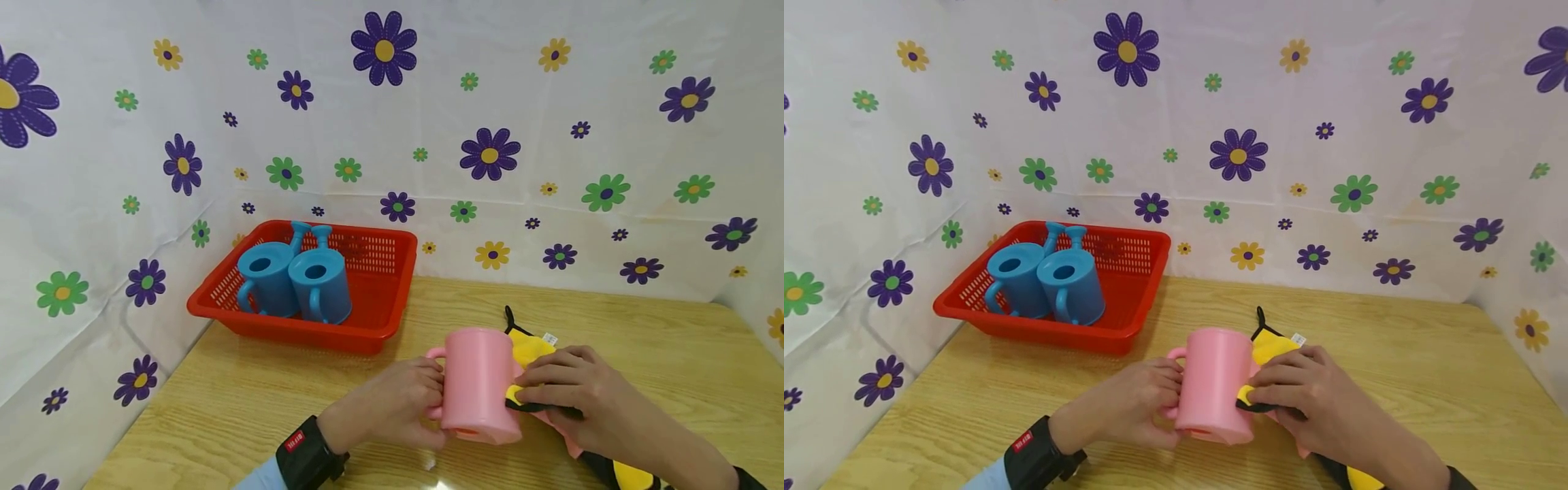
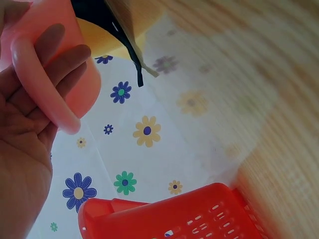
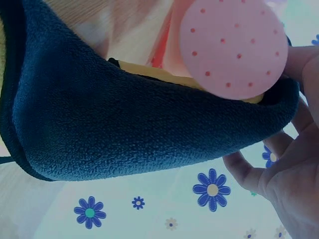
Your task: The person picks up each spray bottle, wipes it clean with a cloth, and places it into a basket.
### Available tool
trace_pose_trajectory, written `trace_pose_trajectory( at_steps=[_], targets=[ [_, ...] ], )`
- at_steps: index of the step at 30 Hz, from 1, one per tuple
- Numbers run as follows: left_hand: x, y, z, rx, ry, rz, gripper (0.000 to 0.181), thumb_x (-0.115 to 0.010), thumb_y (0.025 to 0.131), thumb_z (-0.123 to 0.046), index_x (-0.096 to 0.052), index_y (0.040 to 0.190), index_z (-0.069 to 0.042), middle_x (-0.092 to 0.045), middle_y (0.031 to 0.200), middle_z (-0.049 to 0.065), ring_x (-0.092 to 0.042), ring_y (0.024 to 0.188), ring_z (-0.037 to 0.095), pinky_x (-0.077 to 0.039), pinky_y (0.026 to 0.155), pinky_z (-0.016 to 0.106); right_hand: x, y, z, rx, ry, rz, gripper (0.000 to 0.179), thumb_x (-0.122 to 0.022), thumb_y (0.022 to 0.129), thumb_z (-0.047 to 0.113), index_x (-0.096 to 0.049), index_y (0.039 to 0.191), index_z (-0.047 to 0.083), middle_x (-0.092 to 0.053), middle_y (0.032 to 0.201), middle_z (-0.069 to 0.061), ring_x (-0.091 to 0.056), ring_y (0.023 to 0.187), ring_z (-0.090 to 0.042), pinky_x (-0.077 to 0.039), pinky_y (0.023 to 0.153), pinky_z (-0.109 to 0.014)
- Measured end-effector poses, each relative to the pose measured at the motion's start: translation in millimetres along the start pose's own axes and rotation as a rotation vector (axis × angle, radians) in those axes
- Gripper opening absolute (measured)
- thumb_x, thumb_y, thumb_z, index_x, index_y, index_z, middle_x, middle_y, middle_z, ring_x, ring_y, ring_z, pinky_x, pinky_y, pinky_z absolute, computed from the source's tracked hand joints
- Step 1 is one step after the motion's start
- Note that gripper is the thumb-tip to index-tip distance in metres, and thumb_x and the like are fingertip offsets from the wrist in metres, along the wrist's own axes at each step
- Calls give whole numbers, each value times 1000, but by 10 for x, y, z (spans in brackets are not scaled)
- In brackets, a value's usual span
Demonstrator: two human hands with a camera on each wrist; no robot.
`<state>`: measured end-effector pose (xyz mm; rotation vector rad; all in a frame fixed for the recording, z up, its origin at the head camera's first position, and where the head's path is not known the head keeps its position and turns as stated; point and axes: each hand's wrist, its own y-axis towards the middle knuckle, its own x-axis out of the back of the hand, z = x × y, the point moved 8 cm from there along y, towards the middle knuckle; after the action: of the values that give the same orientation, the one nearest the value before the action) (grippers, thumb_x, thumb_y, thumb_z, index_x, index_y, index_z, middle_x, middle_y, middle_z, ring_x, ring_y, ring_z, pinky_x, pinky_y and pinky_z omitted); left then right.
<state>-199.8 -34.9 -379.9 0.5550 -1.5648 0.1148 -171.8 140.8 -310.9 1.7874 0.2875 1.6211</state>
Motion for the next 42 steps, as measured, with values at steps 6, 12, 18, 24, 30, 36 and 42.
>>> trace_pose_trajectory(
  at_steps=[6,12,18,24,30,36,42],
  targets=[
    [20,-9,38,29,-46,2,25,-71,85,-40,-64,75,-18,-62,71,-12,-59,89,5,-42,100,19,-8,8,88,13,-4,53,41,-36,107,36,-75,100,31,-71,107,17,-63,105,-11,-37,96,-26],
    [32,-12,68,71,-156,4,26,-71,84,-38,-55,70,-22,-53,65,-15,-54,83,2,-42,91,13,11,9,38,-25,13,69,36,-41,105,42,-75,102,31,-71,109,16,-63,104,-9,-36,96,-23],
    [63,-27,20,38,-242,-42,30,-69,85,-37,-51,66,-22,-43,61,-14,-42,67,-2,-36,80,10,-17,-51,-142,-119,45,103,25,-51,102,34,-74,110,26,-71,111,9,-64,105,-13,-41,97,-22],
    [34,-48,70,100,-378,-14,29,-65,87,-35,-51,66,-20,-40,60,-13,-41,68,-1,-38,83,14,-64,-115,-231,-149,235,158,57,-74,70,-20,-74,111,21,-71,111,3,-66,102,-12,-42,95,-8],
    [5,-73,154,154,-440,-5,26,-63,87,-32,-53,67,-20,-42,60,-12,-41,65,-2,-39,78,15,-102,-175,-256,-189,363,251,61,-62,76,-26,-73,114,20,-70,115,0,-66,106,-11,-48,91,-11],
    [-8,-144,242,222,-474,13,23,-63,85,-29,-52,67,-20,-40,61,-11,-41,65,0,-31,60,16,-85,-230,-246,-220,348,285,64,-59,77,-26,-72,115,25,-70,117,4,-65,109,-9,-47,95,-13],
    [1,-195,310,282,-483,47,17,-61,86,-33,-57,73,-22,-44,64,-11,-44,69,1,-32,60,17,-39,-242,-228,-215,352,277,66,-61,75,-26,-72,115,25,-70,116,5,-65,107,-8,-45,95,-11]
  ],
)
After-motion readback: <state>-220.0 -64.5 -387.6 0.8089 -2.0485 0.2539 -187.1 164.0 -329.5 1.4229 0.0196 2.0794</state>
